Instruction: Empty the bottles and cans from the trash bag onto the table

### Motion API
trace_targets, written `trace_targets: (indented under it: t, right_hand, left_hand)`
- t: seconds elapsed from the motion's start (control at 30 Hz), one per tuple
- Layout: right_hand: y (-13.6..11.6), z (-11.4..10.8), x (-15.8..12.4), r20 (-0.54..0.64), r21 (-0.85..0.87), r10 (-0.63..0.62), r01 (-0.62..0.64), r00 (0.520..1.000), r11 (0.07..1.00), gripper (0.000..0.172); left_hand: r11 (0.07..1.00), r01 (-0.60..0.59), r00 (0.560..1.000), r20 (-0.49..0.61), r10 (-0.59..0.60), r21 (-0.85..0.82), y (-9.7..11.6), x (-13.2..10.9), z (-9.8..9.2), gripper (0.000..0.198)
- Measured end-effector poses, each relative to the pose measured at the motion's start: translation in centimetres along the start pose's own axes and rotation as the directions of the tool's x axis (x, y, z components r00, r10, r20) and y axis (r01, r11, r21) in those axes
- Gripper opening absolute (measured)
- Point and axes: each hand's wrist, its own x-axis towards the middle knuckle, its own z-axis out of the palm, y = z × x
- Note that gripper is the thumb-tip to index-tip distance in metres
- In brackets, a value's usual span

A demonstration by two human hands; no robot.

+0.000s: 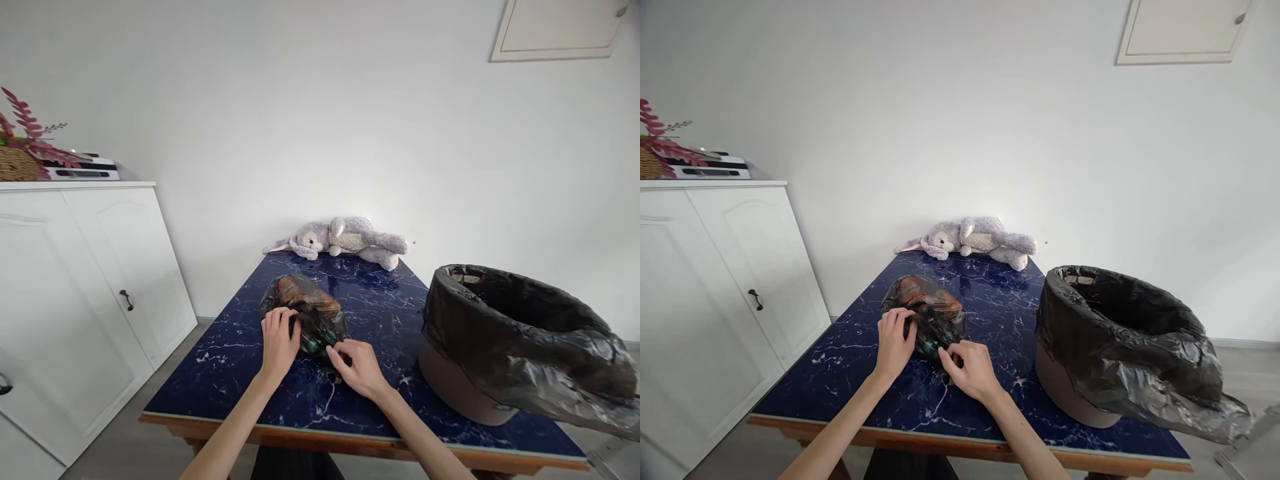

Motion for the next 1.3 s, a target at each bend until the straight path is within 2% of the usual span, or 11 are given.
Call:
trace_targets:
  t: [0.13,0.3,0.43,0.53,0.63,0.7,0.77,0.8,0.9,1.03,1.3]
  right_hand:
    - [0.2,-0.1,-0.1,-0.062,-0.039,0.045,-0.048,0.997,0.998,0.067]
    - [1.0,0.5,0.2,-0.172,-0.146,0.072,-0.098,0.982,0.984,0.048]
    - [1.1,0.7,0.3,-0.152,-0.188,0.002,-0.031,0.988,0.982,0.035]
    - [1.1,0.9,0.3,-0.123,-0.208,-0.052,0.025,0.991,0.978,0.034]
    - [1.5,1.2,0.3,-0.122,-0.227,-0.058,0.029,0.991,0.973,0.035]
    - [1.8,1.4,0.3,-0.129,-0.238,-0.045,0.013,0.991,0.971,0.036]
    - [2.1,1.6,0.3,-0.14,-0.247,-0.026,-0.009,0.99,0.969,0.037]
    - [2.3,1.7,0.3,-0.146,-0.251,-0.015,-0.022,0.989,0.968,0.038]
    - [2.5,1.7,0.3,-0.155,-0.249,0.006,-0.045,0.988,0.967,0.038]
    - [2.4,1.4,0.4,-0.142,-0.218,-0.01,-0.022,0.99,0.976,0.032]
    - [1.2,0.4,0.6,-0.095,-0.144,-0.126,0.111,0.987,0.983,0.023]
  left_hand:
    - [0.981,0.191,0.973,-0.122,-0.195,-0.043,-1.4,0.4,-0.1,0.03]
    - [0.953,0.258,0.952,-0.125,-0.279,-0.16,-1.2,0.1,-1.1,0.036]
    - [0.965,0.179,0.963,-0.167,-0.212,-0.191,0.3,-1.8,-2.3,0.025]
    - [0.983,-0.005,0.983,-0.183,-0.029,-0.186,1.7,-3.5,-3.3,0.029]
    - [0.943,-0.247,0.968,-0.003,0.252,-0.225,3.2,-4.0,-4.3,0.025]
    - [0.911,-0.341,0.894,0.218,0.391,-0.234,4.0,-3.4,-4.6,0.033]
    - [0.918,-0.354,0.83,0.391,0.397,-0.181,4.6,-2.6,-4.4,0.04]
    - [0.93,-0.342,0.824,0.434,0.365,-0.134,4.6,-2.2,-4.0,0.042]
    - [0.952,-0.304,0.864,0.428,0.267,0.019,4.0,-1.5,-2.6,0.049]
    - [0.947,-0.287,0.907,0.359,0.219,0.146,2.8,-1.2,-1.0,0.054]
    - [0.94,-0.323,0.877,0.408,0.253,0.111,2.7,0.0,-1.6,0.031]
